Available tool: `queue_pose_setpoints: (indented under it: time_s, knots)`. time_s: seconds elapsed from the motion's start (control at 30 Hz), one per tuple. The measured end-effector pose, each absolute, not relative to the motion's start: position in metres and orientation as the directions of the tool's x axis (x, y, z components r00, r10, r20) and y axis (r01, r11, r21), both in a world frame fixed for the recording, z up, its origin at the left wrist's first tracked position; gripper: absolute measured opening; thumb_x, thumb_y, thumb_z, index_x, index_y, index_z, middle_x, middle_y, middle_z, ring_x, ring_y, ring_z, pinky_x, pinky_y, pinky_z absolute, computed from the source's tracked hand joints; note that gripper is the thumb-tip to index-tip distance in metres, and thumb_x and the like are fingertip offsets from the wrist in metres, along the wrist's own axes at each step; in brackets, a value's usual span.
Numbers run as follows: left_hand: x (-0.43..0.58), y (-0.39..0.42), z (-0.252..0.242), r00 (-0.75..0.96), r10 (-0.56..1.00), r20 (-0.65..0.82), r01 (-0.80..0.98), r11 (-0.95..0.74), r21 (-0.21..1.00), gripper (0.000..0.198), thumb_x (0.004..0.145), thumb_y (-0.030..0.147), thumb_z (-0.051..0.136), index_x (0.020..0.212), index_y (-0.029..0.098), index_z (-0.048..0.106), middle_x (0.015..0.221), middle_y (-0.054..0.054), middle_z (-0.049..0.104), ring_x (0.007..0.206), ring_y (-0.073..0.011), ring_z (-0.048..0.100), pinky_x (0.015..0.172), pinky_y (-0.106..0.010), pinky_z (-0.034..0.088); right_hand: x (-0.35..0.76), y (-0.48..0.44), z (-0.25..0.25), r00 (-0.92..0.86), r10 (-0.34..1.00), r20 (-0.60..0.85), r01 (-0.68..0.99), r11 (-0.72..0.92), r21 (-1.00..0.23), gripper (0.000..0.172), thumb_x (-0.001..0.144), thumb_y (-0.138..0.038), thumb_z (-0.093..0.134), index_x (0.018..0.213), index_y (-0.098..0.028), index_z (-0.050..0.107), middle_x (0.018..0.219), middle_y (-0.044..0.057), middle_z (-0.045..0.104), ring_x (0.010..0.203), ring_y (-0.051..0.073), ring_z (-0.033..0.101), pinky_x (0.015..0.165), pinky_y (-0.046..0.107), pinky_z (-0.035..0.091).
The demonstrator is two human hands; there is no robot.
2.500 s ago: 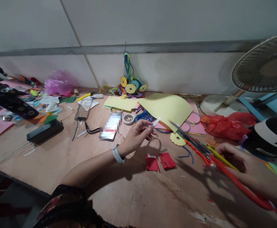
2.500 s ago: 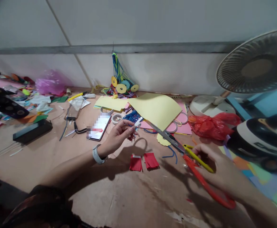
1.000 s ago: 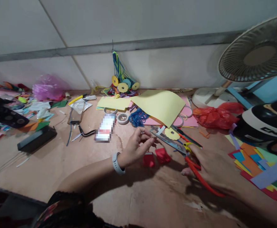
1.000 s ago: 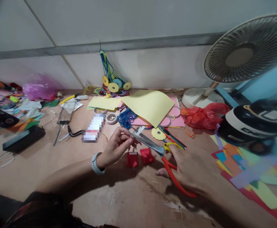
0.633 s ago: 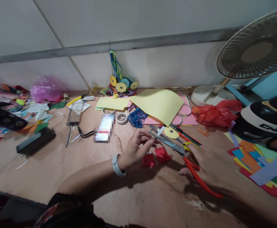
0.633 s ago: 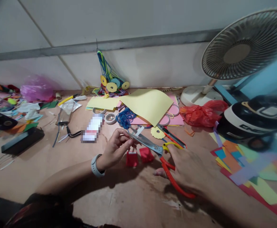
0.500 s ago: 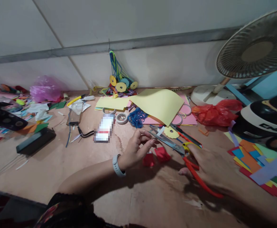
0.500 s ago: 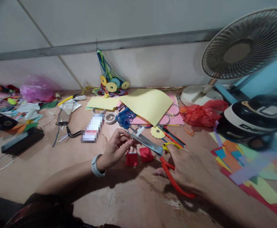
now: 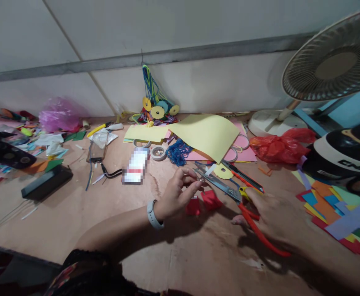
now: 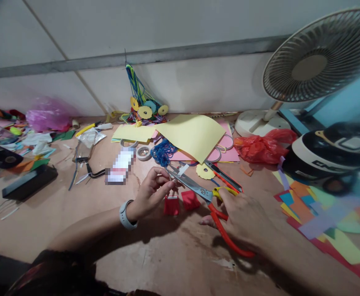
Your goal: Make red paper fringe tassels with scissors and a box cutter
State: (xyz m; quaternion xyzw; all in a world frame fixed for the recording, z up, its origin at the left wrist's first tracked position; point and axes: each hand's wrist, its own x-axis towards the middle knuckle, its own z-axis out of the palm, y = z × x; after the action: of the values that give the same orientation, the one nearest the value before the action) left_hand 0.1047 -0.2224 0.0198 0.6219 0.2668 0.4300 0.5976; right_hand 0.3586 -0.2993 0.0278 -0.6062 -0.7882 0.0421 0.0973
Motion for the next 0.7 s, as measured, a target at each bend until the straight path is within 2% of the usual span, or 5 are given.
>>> queue_pose_setpoints:
  time_s: [0.27, 0.4, 0.47, 0.57, 0.7]
  knots:
    - [0.103, -0.221, 0.019, 0.485, 0.836, 0.257, -0.121, -0.227, 0.966, 0.022, 0.096, 0.035, 0.058, 0.1, 0.02, 0.043, 0.089, -0.004, 0.063, 0.082, -0.0154, 0.071, 0.072, -0.026, 0.055, 0.36, -0.298, 0.019, -0.346, 0.889, 0.301, 0.936, 0.348, 0.051, 0.036, 0.095, -0.051, 0.042, 0.082, -0.02, 0.055, 0.054, 0.004, 0.059, 0.047, 0.022, 0.057, 0.05, 0.029, 0.024]
    - [0.098, -0.214, 0.016, 0.495, 0.79, 0.362, 0.02, -0.427, 0.904, 0.015, 0.099, 0.031, 0.053, 0.104, 0.02, 0.045, 0.094, -0.005, 0.062, 0.089, -0.0175, 0.072, 0.071, -0.026, 0.055, 0.369, -0.294, 0.014, -0.305, 0.886, 0.348, 0.952, 0.298, 0.077, 0.038, 0.093, -0.056, 0.045, 0.079, -0.02, 0.052, 0.057, 0.003, 0.059, 0.051, 0.023, 0.06, 0.053, 0.029, 0.026]
    - [0.095, -0.205, 0.011, 0.521, 0.744, 0.419, 0.188, -0.579, 0.794, 0.013, 0.1, 0.031, 0.05, 0.105, 0.019, 0.048, 0.097, -0.007, 0.064, 0.089, -0.0179, 0.071, 0.073, -0.029, 0.054, 0.372, -0.291, 0.011, -0.278, 0.885, 0.372, 0.96, 0.259, 0.102, 0.04, 0.092, -0.057, 0.045, 0.081, -0.02, 0.052, 0.059, 0.004, 0.06, 0.054, 0.024, 0.062, 0.054, 0.029, 0.027]
    - [0.089, -0.187, -0.001, 0.605, 0.655, 0.452, 0.476, -0.753, 0.454, 0.016, 0.101, 0.031, 0.045, 0.098, 0.018, 0.054, 0.091, -0.007, 0.068, 0.08, -0.0185, 0.066, 0.078, -0.036, 0.051, 0.375, -0.288, 0.01, -0.297, 0.868, 0.398, 0.954, 0.25, 0.167, 0.043, 0.093, -0.058, 0.042, 0.079, -0.019, 0.051, 0.06, 0.005, 0.059, 0.054, 0.024, 0.062, 0.053, 0.029, 0.025]
    - [0.083, -0.171, -0.01, 0.745, 0.576, 0.337, 0.542, -0.817, 0.197, 0.021, 0.1, 0.023, 0.043, 0.092, 0.015, 0.06, 0.077, -0.006, 0.066, 0.071, -0.0186, 0.061, 0.079, -0.038, 0.048, 0.375, -0.284, 0.018, -0.422, 0.785, 0.453, 0.904, 0.331, 0.269, 0.045, 0.095, -0.059, 0.041, 0.079, -0.018, 0.053, 0.063, 0.006, 0.062, 0.056, 0.024, 0.062, 0.055, 0.031, 0.032]
